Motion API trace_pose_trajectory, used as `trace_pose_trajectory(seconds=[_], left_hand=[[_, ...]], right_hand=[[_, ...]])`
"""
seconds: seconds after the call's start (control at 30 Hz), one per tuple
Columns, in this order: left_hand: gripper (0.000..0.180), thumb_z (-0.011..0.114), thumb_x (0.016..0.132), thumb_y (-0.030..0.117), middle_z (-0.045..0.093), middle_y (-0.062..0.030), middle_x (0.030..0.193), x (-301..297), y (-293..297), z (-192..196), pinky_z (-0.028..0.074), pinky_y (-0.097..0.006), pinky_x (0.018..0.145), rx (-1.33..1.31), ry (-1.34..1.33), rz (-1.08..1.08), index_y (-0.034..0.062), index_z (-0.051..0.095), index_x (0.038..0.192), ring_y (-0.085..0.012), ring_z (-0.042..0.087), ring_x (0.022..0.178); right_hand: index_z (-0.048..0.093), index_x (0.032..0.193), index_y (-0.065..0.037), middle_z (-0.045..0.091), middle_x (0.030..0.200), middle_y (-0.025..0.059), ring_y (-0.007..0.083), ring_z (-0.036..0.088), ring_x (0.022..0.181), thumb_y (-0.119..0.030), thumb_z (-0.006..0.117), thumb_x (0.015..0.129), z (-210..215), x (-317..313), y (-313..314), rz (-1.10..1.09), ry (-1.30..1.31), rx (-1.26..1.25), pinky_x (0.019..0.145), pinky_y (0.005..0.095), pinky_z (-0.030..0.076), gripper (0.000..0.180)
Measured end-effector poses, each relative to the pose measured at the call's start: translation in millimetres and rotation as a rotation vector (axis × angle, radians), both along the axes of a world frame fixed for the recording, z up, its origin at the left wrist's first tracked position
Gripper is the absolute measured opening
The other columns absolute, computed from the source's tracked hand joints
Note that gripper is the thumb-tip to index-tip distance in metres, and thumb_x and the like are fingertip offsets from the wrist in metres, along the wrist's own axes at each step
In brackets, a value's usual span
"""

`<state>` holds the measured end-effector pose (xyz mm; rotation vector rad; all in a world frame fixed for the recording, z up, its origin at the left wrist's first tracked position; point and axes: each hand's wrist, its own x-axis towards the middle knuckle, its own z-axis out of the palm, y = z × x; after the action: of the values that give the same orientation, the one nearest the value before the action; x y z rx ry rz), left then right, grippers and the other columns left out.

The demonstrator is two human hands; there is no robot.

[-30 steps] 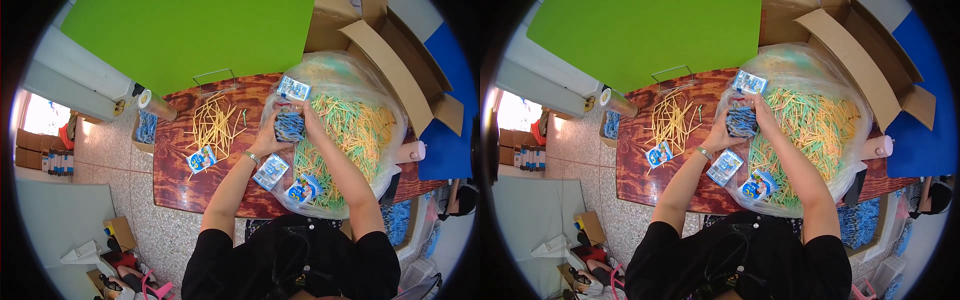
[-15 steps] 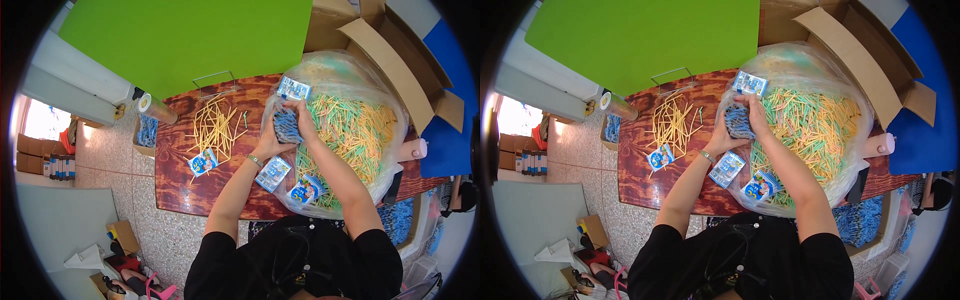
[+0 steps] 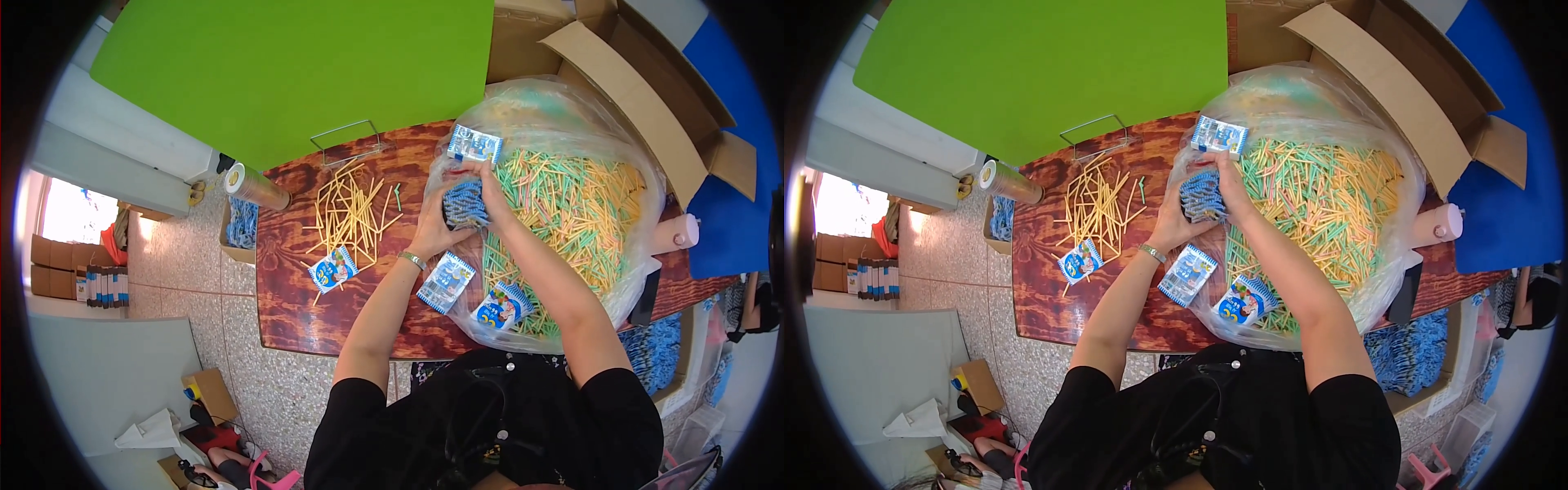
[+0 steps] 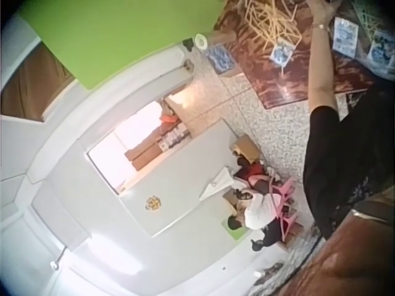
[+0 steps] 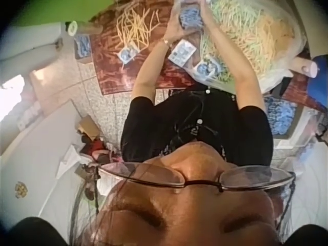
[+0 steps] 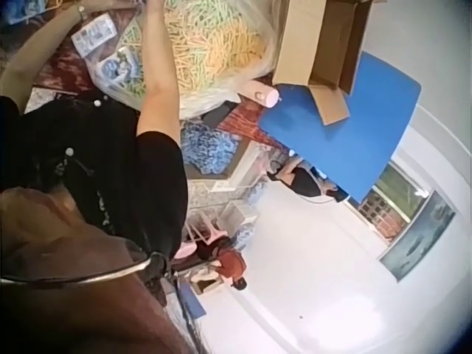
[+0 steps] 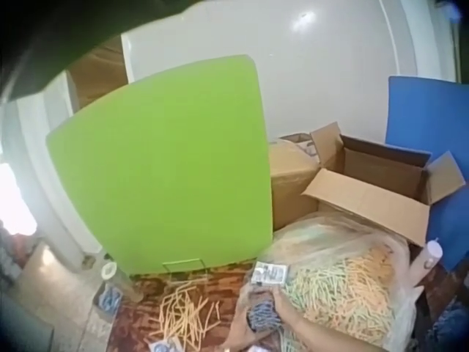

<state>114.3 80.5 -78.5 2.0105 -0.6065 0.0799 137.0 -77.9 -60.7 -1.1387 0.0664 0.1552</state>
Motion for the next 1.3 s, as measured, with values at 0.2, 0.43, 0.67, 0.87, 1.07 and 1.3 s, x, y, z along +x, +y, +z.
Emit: trace_pose_trajectory(seconds=[0.2, 0.43, 0.67, 0.87, 1.07, 1.3], left_hand=[[0.087, 0.088, 0.062, 0.02, 0.06, -0.0112, 0.115, -5.3, -3.4, 22.7, 0.049, -0.036, 0.093, -0.208, 0.041, 0.067, 0.0008, 0.04, 0.132, -0.0216, 0.061, 0.105], [0.085, 0.087, 0.06, 0.006, 0.058, -0.0066, 0.114, -16.4, -34.5, 70.7, 0.05, -0.034, 0.089, -0.39, -0.078, 0.012, 0.0017, 0.04, 0.131, -0.0169, 0.058, 0.1], [0.07, 0.08, 0.07, -0.001, 0.059, -0.0135, 0.115, -64.9, -96.5, 119.5, 0.053, -0.036, 0.084, -0.548, 0.073, -0.082, 0.0004, 0.041, 0.128, -0.0241, 0.061, 0.1], [0.055, 0.077, 0.073, 0.008, 0.057, -0.0207, 0.117, -141.5, -214.5, 123.3, 0.051, -0.045, 0.086, -0.009, -0.697, -0.354, -0.0017, 0.047, 0.119, -0.0295, 0.059, 0.105], [0.038, 0.06, 0.082, 0.006, 0.05, -0.024, 0.132, -235.7, -302.5, 90.2, 0.047, -0.047, 0.096, 0.295, -1.118, -0.764, -0.0018, 0.048, 0.118, -0.0445, 0.051, 0.112], [0.058, 0.061, 0.081, 0.005, 0.041, -0.026, 0.14, -297.4, -372.6, 44.4, 0.044, -0.049, 0.098, 0.268, -0.633, -1.271, -0.0035, 0.04, 0.134, -0.0461, 0.046, 0.118]], right_hand=[[0.054, 0.117, -0.003, 0.058, 0.103, 0.0066, 0.014, 0.059, 0.093, -0.056, 0.031, 0.1, 27.4, -8.8, 3.4, -0.035, 0.05, 0.352, 0.083, 0.029, 0.049, 0.06], [0.058, 0.111, -0.007, 0.055, 0.101, 0.0033, 0.0128, 0.052, 0.101, -0.041, 0.043, 0.101, 90.7, -40.7, -13.1, -0.244, -0.334, 0.219, 0.094, 0.029, 0.041, 0.038], [0.046, 0.132, -0.002, 0.045, 0.128, 0.0151, 0.0225, 0.043, 0.121, -0.035, 0.051, 0.098, 127.9, -158.3, -80.0, -0.718, -0.397, -0.55, 0.102, 0.0359, 0.037, 0.048], [0.029, 0.142, 0.001, 0.042, 0.134, 0.0167, 0.0254, 0.041, 0.126, -0.046, 0.063, 0.091, 121.7, -289.6, -137.9, -0.683, -0.176, 0.334, 0.106, 0.0391, 0.034, 0.077], [0.041, 0.126, -0.005, 0.058, 0.116, 0.0086, 0.0196, 0.057, 0.107, -0.023, 0.077, 0.082, 95.1, -392.2, -215.4, -1.054, 0.056, 0.531, 0.091, 0.0392, 0.048, 0.06], [0.042, 0.122, -0.009, 0.06, 0.112, 0.0112, 0.0225, 0.063, 0.098, -0.01, 0.074, 0.081, 19.2, -476.2, -261.2, -1.295, 0.361, 0.548, 0.078, 0.0399, 0.056, 0.052]])
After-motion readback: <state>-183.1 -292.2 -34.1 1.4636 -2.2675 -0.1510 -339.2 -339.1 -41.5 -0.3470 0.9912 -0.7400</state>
